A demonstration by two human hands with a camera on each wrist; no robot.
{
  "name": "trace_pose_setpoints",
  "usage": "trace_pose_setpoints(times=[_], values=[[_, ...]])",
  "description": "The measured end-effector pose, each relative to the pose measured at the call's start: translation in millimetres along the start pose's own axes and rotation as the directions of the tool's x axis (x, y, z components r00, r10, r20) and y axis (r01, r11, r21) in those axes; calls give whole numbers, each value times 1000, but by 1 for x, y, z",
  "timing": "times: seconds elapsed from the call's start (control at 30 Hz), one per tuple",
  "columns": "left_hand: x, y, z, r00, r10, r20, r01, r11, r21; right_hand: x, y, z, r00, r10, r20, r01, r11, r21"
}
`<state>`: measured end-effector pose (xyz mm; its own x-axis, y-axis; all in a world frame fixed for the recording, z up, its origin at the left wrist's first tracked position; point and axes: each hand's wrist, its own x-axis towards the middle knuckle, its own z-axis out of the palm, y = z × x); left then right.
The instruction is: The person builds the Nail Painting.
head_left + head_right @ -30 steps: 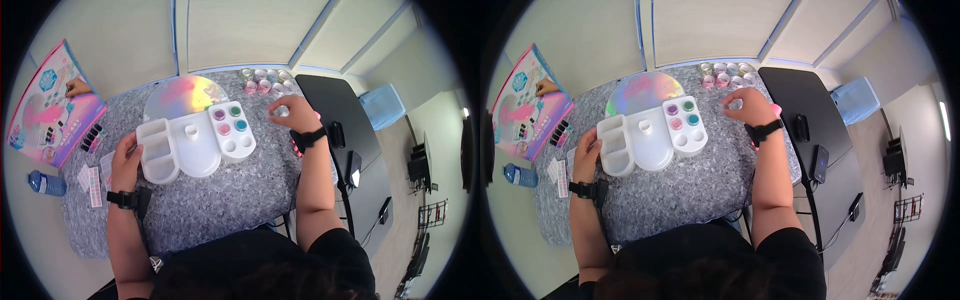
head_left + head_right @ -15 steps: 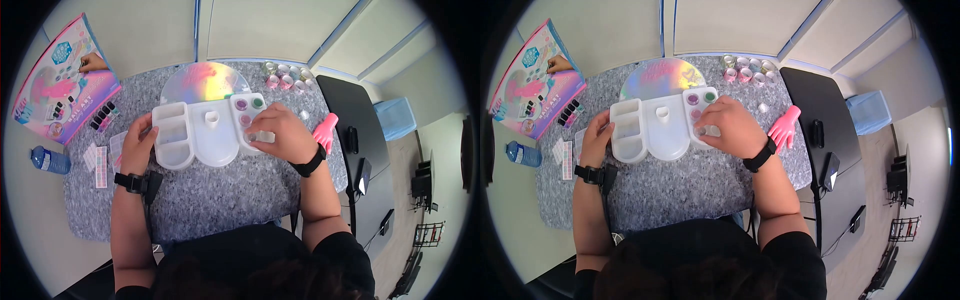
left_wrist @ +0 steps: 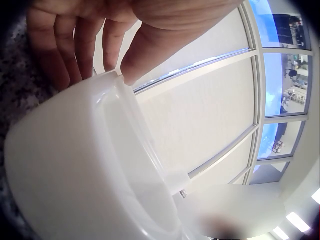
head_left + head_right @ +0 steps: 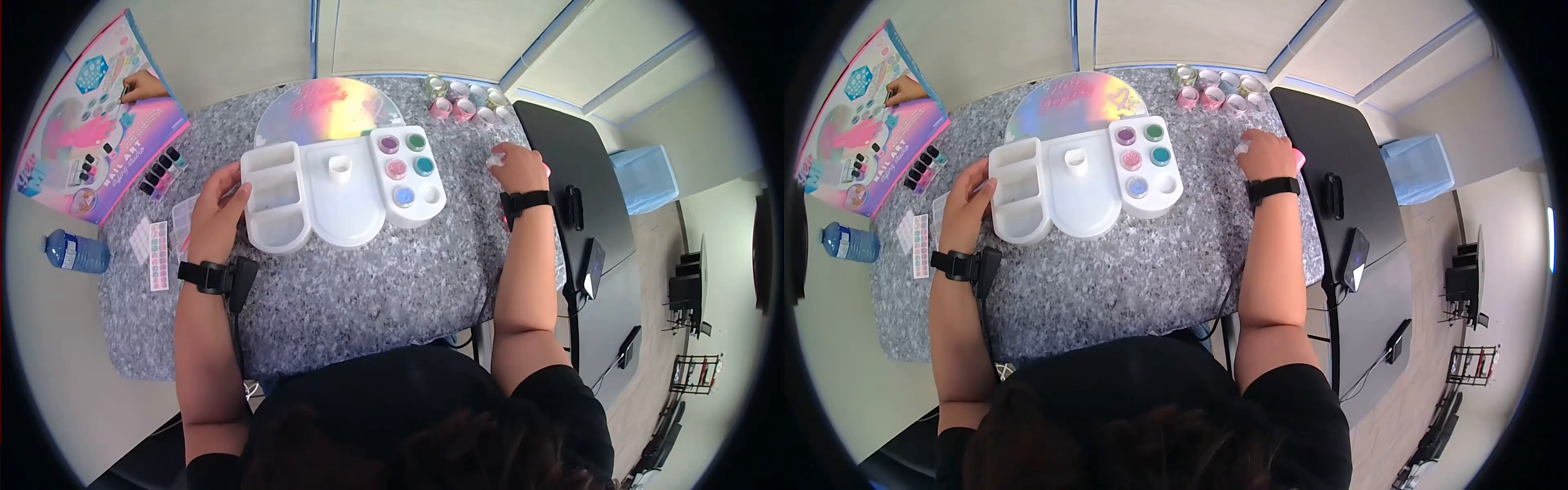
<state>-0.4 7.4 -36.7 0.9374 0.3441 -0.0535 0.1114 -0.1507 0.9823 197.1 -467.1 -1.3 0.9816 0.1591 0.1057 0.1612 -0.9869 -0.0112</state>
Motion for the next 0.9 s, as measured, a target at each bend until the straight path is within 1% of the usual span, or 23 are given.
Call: trace_pose_setpoints(times=[0.03, 0.07, 0.1, 0.13, 0.17, 0.2, 0.23, 0.27, 0.3, 0.33, 0.4, 0.43, 0.5, 0.57, 0.73, 0.8, 0.9], values=[[0, 0, 0, 1000, -1, -6, 1, 999, -39, -1, -3, -2, 1000, 1, 4, -1, 1000, 0], [1, -1, 1, 1000, -1, -11, 0, 997, -76, -2, -6, -4, 1000, 13, 9, -13, 999, 38], [1, -1, 0, 1000, -3, -9, 2, 997, -74, -3, -10, -6, 1000, 26, 14, -27, 997, 77], [1, -2, 0, 1000, -12, -15, 11, 998, -68, -9, -17, -15, 1000, 27, 14, -28, 997, 78], [2, -1, -1, 1000, -19, -23, 18, 998, -61, -19, -25, -28, 997, -73, -12, 74, 961, 268], [3, 0, -1, 999, -18, -26, 17, 998, -61, -29, -35, -41, 984, -168, -56, 176, 879, 444], [2, 1, 0, 1000, -15, -24, 14, 998, -68, -38, -46, -51, 983, -173, -57, 180, 877, 446], [1, 2, 0, 1000, -15, -21, 13, 997, -74, -48, -59, -60, 942, -322, -96, 326, 807, 493], [-1, 3, 0, 1000, -19, -24, 18, 997, -70, -58, -70, -65, 878, -457, -142, 457, 712, 533], [-1, 4, 1, 1000, -17, -23, 15, 997, -76, -65, -79, -66, 878, -458, -142, 457, 708, 538], [-1, 4, 1, 1000, -18, -22, 16, 997, -75, -75, -91, -66, 833, -509, -216, 547, 701, 457], [0, 3, 1, 1000, -13, -22, 12, 997, -79, -75, -93, -64, 834, -508, -216, 546, 699, 463], [1, 2, 0, 1000, -10, -24, 8, 997, -81, -73, -94, -61, 864, -485, -138, 490, 746, 450], [1, 1, -2, 1000, 1, 17, 0, 999, -46, -74, -96, -61, 858, -491, -149, 502, 739, 449], [3, 1, -2, 1000, -4, 11, 4, 1000, -23, -71, -95, -55, 836, -519, -176, 541, 730, 418], [3, 2, -2, 1000, -9, 5, 10, 1000, -15, -71, -95, -54, 848, -508, -150, 519, 740, 427], [4, -1, -3, 1000, 20, 7, -20, 999, 27, -72, -96, -54, 858, -497, -126, 498, 748, 439]])
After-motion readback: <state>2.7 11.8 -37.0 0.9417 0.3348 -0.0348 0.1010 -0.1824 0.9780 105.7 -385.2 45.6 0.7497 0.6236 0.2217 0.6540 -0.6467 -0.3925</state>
